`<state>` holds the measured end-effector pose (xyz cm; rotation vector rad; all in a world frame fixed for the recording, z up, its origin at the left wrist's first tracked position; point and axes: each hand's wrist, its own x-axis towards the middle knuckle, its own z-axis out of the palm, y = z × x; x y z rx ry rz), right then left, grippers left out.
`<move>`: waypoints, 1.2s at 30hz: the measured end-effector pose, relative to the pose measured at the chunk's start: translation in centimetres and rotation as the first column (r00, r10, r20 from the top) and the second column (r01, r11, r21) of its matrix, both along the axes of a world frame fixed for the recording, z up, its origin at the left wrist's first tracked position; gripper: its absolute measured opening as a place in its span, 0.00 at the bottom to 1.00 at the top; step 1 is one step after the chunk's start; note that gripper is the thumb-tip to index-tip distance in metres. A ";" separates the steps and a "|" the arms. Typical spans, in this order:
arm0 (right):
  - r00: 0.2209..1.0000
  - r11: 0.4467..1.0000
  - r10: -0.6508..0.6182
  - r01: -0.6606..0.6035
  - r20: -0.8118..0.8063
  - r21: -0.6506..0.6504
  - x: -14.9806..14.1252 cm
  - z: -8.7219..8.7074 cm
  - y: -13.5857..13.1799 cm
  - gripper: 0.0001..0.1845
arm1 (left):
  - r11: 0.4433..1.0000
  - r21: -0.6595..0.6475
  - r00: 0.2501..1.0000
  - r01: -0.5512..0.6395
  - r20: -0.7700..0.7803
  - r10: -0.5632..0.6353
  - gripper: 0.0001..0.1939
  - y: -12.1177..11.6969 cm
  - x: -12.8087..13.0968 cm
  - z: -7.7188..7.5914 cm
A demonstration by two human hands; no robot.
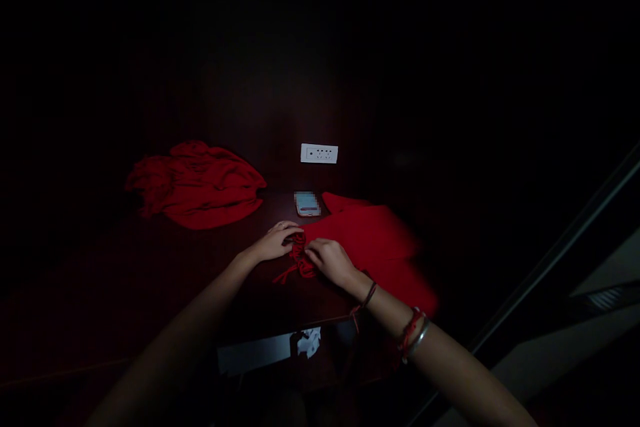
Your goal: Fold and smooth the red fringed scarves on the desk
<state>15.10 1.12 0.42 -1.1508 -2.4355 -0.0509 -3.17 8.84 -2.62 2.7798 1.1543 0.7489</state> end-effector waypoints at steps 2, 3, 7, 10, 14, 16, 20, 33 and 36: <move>0.998 0.998 0.049 -0.050 -0.033 -0.028 0.7 0.8 0.5 0.11 | 0.993 -0.028 0.993 0.118 -0.002 -0.118 0.16 -0.7 0.6 0.5; 0.995 0.994 0.100 -0.101 -0.019 -0.051 1.0 1.0 0.6 0.11 | 0.988 -0.047 0.989 0.147 -0.004 -0.147 0.16 -1.1 0.9 0.7; 0.978 0.984 0.170 -0.161 0.120 -0.079 2.0 0.4 0.7 0.12 | 0.989 -0.088 0.993 0.116 -0.010 -0.117 0.18 -1.8 1.6 0.9; 0.994 0.997 0.065 -0.060 0.084 -0.057 2.1 -0.4 0.7 0.10 | 0.993 -0.082 0.996 0.088 0.028 -0.085 0.16 -1.9 1.7 1.3; 0.985 0.986 0.120 -0.134 -0.126 -0.103 2.0 -0.6 1.1 0.11 | 0.985 -0.138 0.994 0.108 0.031 -0.105 0.15 -2.5 1.3 2.4; 0.963 0.970 0.186 -0.212 -0.195 -0.121 2.1 -0.6 1.2 0.11 | 0.968 -0.234 0.989 0.096 -0.089 -0.119 0.23 -3.0 1.1 2.8; 0.941 0.989 0.105 -0.133 -0.321 -0.067 2.3 -1.1 1.2 0.06 | 0.951 -0.291 0.945 -0.105 -0.326 0.004 0.47 -3.8 1.3 2.6; 0.958 0.999 0.048 -0.044 -0.282 0.022 3.4 -0.8 0.5 0.12 | 0.999 -0.021 0.999 -0.041 -0.020 0.041 0.09 -4.1 3.3 3.1; 0.974 0.999 0.017 -0.008 -0.226 0.038 3.4 -1.3 0.8 0.08 | 1.000 0.022 0.994 -0.017 0.106 0.015 0.09 -4.0 3.3 3.2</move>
